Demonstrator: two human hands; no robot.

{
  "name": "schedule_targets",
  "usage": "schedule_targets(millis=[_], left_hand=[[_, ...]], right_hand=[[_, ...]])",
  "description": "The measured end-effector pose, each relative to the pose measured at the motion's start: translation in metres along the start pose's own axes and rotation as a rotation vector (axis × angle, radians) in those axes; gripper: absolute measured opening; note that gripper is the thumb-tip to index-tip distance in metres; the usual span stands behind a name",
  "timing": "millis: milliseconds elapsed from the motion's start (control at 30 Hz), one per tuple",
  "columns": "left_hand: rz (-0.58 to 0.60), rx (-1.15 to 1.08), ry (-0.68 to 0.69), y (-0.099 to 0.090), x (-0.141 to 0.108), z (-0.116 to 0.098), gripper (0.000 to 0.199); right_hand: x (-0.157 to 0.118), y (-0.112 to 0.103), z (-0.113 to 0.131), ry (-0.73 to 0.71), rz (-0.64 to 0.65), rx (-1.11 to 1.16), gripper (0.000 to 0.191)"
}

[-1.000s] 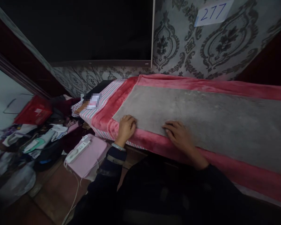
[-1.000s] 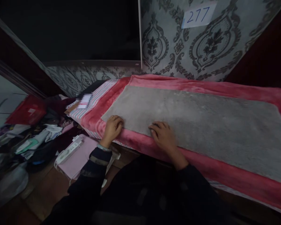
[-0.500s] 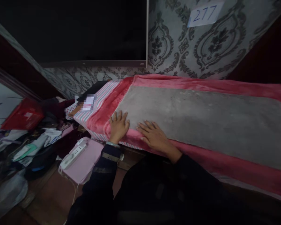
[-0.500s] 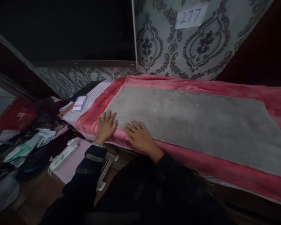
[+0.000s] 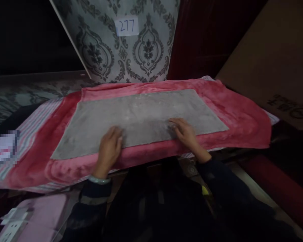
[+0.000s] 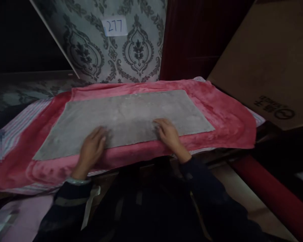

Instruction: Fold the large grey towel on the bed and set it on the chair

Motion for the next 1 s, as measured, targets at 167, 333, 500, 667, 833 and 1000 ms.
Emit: schedule_targets(millis=[167,333,500,667,833,1000], left_hand=[[0.161,-0.06,0.266,0.055,0.038,-0.113,0.037],[0.241,0.026,0.345,0.082,0.032,-0.155,0.033],[0.24,0.021,0.372,0.085,0.038,-0.161,0.041],[0.283,0.048,0.468,0.104,0.044,-0.183,0.057],[0.307,0.074,0.455,0.116,0.039,-0.186,0.058],[0.33,0.017,0.432,0.113,0.04,-0.185,0.059]], right_hand=[[-0.019,-0.007,-0.027,-0.028,0.022,-0.099,0.034],[-0.046,0.001,-0.02,-0.048,0.013,-0.068,0.032],[-0.035,-0.012,-0.019,-0.014,0.027,-0.082,0.034],[-0.016,-0.03,-0.058,0.231,0.115,-0.439,0.05],[-0.034,-0.067,-0.126,0.423,0.233,-0.636,0.055],[-0.038,-0.102,-0.16,0.618,0.24,-0.669,0.053]])
Point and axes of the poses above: each hand's wrist, its own x-axis towards the middle knuckle, its own y-axis out of the palm, z = x × y, the point moved 6 cm from there along x, towards the middle knuckle, and after that the axes turned 1 degree about y, right-handed, at the moved point
